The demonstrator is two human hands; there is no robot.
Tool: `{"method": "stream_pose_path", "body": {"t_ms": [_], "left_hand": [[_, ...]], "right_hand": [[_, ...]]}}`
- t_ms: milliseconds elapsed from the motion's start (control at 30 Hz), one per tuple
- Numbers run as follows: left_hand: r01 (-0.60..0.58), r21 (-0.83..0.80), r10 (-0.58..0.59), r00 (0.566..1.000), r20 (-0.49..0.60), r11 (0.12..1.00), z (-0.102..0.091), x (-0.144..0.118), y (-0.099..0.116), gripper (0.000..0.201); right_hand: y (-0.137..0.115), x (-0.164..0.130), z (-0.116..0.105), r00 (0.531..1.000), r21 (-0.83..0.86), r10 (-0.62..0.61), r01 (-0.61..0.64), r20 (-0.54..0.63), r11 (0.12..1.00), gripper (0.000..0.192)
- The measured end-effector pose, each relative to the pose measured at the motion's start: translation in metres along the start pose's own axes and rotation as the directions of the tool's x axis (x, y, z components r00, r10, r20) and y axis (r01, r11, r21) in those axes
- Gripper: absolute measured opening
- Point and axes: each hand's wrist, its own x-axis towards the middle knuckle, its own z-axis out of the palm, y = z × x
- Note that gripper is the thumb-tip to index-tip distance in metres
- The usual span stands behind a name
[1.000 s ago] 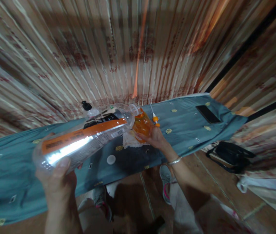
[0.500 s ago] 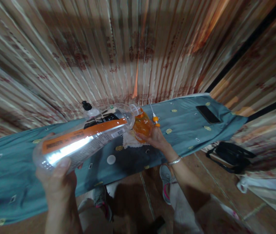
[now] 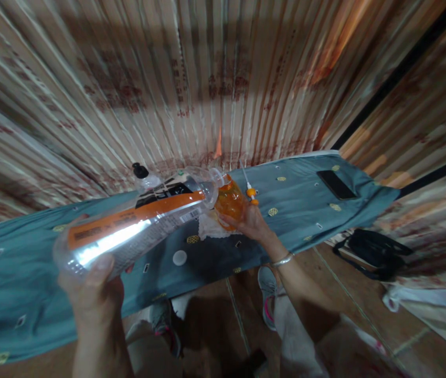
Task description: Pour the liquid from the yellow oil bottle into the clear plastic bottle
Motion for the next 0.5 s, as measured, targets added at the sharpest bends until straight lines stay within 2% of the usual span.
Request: {"method": "stream_pose_path", "body": {"t_ms": [233, 500], "left_hand": [[-0.012, -0.013, 0.012, 1.0, 0.019, 1.0, 0.0027, -0.0017, 0.0043, 0.061], [-0.008, -0.038, 0.008, 1.0, -0.006, 0.999, -0.0005, -0.0004, 0.0014, 0.068]], "right_hand": [[-0.0013, -0.0008, 0.0011, 1.0, -0.022, -0.002, 0.002, -0.031, 1.0, 0.072], [-0.0007, -0.0005, 0.0025, 1.0, -0.023, -0.012, 0.011, -0.026, 1.0, 0.069]]}}
